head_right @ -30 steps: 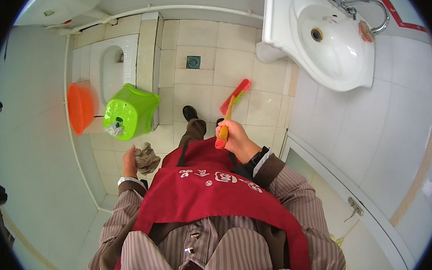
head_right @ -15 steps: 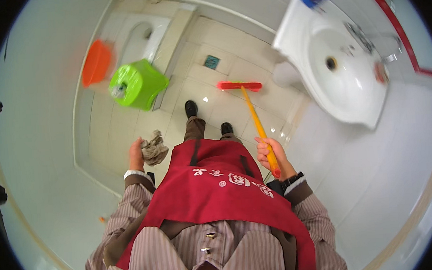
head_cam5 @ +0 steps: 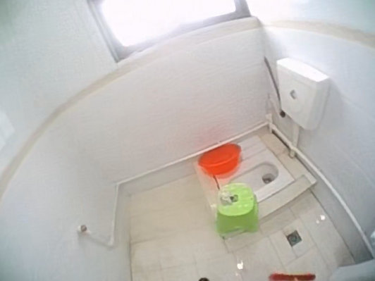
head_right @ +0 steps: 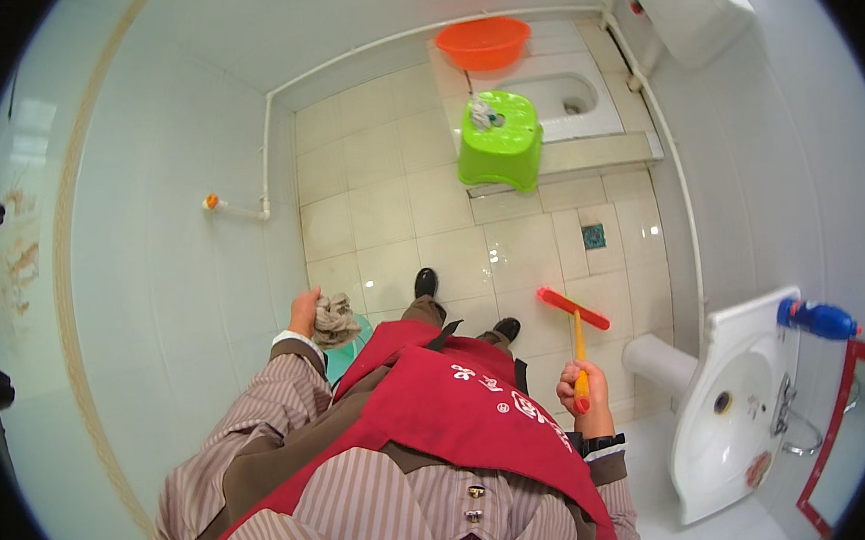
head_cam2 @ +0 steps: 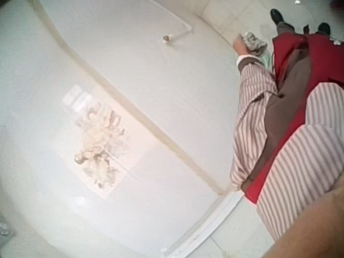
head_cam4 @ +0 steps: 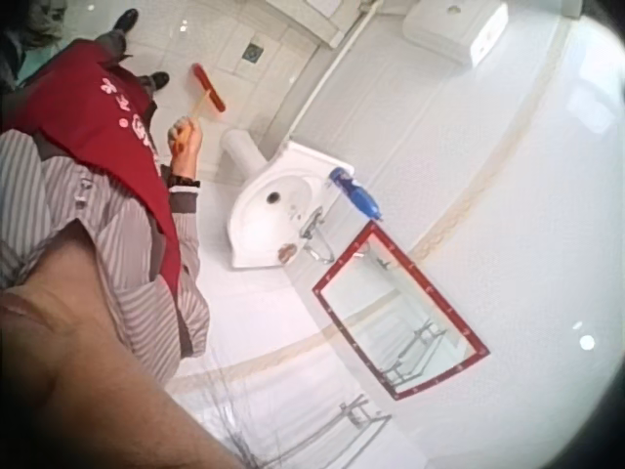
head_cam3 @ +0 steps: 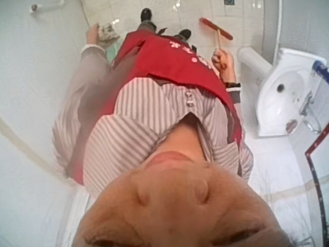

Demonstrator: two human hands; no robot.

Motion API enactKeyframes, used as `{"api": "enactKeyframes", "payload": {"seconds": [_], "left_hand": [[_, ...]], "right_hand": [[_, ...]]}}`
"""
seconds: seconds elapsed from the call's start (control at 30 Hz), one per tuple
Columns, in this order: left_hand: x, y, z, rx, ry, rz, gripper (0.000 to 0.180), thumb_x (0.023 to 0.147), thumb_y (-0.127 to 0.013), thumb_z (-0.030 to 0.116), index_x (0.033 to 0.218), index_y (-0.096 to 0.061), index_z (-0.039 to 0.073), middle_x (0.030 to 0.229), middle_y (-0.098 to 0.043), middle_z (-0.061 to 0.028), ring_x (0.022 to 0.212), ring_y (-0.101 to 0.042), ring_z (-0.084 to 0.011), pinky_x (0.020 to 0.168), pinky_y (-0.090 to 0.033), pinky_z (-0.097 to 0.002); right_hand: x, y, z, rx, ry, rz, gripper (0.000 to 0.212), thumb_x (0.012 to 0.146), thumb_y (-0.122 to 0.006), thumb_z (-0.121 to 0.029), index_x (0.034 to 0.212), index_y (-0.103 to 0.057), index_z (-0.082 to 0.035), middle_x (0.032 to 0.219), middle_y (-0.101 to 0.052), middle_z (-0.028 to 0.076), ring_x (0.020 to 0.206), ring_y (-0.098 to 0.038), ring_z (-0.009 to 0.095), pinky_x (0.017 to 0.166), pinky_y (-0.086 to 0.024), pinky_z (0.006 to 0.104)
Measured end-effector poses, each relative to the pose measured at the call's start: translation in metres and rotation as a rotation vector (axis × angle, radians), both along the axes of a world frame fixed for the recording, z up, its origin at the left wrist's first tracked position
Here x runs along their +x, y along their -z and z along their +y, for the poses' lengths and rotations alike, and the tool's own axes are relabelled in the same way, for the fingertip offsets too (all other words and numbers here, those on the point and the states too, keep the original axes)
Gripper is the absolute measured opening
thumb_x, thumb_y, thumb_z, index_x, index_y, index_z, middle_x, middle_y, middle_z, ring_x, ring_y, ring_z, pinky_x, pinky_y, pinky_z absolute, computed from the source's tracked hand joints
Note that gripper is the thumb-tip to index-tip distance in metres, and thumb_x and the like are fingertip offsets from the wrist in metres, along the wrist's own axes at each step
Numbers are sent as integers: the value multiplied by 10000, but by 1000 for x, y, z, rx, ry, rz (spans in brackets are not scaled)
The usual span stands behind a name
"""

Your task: The person mops the tiled bathroom floor with a squeegee, then wipes the toilet cistern and window sill with a cloth. The person uses a bucket and a spray bottle during the cleaning process.

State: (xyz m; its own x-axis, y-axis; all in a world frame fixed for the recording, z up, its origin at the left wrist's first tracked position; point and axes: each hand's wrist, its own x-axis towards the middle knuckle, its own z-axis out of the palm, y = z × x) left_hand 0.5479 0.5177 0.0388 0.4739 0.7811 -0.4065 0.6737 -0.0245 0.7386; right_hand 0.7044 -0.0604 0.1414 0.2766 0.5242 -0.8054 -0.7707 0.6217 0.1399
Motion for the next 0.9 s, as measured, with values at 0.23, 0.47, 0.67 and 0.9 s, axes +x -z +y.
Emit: {"api": "enactKeyframes", "payload": {"seconds": [0.23,0.47,0.67,0.9], "left_hand": [[-74,-58,15,-168,-341,-166,350,798,-545,310,773,-604,-34,753,-602,-122,721,-539,-213,676,-403,-340],[-154,-115,10,-105,-666,-315,340,771,-578,317,774,-587,-23,790,-590,-115,702,-532,-217,634,-407,-359],[-240,-178,-128,-257,-956,-484,242,798,-570,250,725,-518,25,752,-562,-103,647,-553,-217,588,-454,-361],[-263,-137,-293,-178,-1105,-532,262,817,-539,272,785,-535,12,810,-560,-91,692,-546,-204,644,-453,-346]], "right_hand": [[34,-61,96,161,-230,-44,106,798,-476,-90,749,-392,-45,555,-425,-27,439,-409,51,397,-287,177],[74,-150,176,143,-619,-236,98,800,-502,-96,816,-443,-18,574,-420,-41,442,-394,35,401,-284,175],[60,-212,165,131,-888,-394,139,797,-499,-136,825,-420,-26,573,-418,-55,447,-394,44,414,-286,181],[78,-222,121,376,-1011,-322,132,780,-494,-139,725,-386,-86,589,-408,-46,441,-374,65,404,-296,211]]}}
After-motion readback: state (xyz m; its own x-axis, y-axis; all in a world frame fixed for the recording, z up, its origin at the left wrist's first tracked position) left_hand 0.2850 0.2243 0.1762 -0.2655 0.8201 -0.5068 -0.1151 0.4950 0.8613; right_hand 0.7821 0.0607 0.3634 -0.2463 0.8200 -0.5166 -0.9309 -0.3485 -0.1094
